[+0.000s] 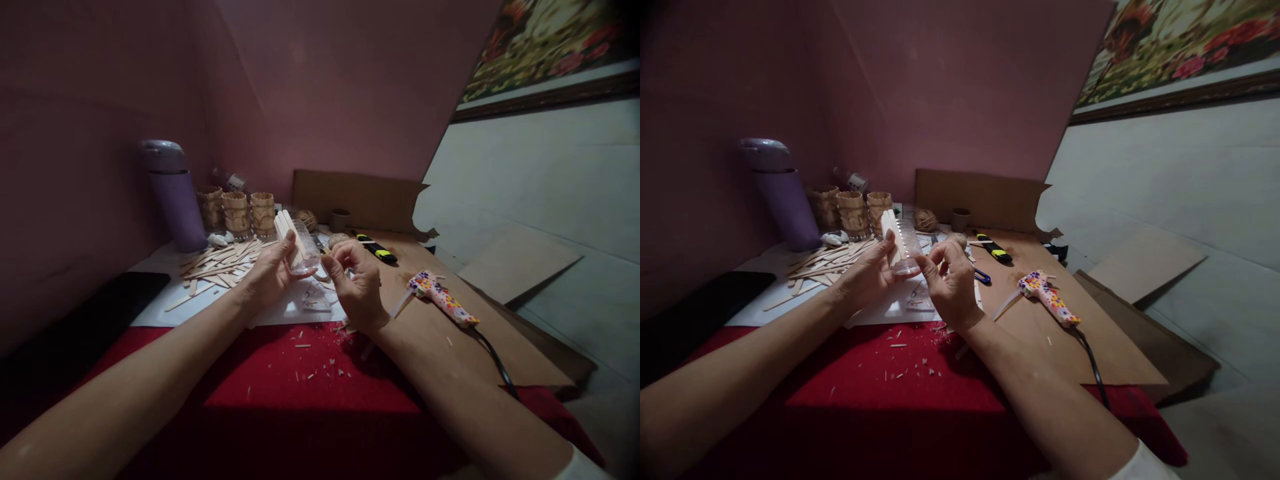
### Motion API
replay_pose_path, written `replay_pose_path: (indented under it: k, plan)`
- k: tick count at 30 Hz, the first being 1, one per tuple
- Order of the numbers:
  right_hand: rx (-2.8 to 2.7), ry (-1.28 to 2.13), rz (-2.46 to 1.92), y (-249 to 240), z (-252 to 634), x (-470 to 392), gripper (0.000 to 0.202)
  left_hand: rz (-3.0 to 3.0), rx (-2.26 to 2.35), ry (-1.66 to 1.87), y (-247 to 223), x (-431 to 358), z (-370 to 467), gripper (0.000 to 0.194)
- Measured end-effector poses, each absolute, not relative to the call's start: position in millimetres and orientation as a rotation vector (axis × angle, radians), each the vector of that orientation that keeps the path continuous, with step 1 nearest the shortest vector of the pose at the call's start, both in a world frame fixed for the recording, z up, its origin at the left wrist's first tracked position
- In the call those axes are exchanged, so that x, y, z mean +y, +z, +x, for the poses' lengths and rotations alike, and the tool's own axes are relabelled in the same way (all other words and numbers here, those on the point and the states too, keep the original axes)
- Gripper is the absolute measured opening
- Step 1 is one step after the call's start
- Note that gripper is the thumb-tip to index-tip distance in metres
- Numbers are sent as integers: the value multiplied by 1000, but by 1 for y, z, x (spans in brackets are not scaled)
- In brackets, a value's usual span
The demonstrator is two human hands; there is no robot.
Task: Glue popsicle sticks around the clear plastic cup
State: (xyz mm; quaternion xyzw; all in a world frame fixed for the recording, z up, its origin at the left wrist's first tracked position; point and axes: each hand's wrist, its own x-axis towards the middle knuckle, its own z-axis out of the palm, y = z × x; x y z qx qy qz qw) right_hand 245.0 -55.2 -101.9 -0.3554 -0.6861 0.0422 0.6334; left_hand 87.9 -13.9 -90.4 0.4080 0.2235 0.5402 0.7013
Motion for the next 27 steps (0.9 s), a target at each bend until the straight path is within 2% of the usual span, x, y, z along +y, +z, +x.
replay_pose_path:
  k: [7, 12, 19, 27]
  plan:
    - [-1412, 326, -868, -109, 246, -45, 27, 823, 531, 1216, -87, -16, 88, 35]
    - [-1398, 437, -862, -108, 245, -47, 33, 843, 563, 1165, -87, -15, 86, 44]
    - [-1469, 334, -833, -105, 246, -53, 49, 856, 532, 1148, -88, -14, 86, 40]
    - [-1495, 272, -871, -105, 244, -54, 20, 891, 517, 1141, -90, -11, 84, 47]
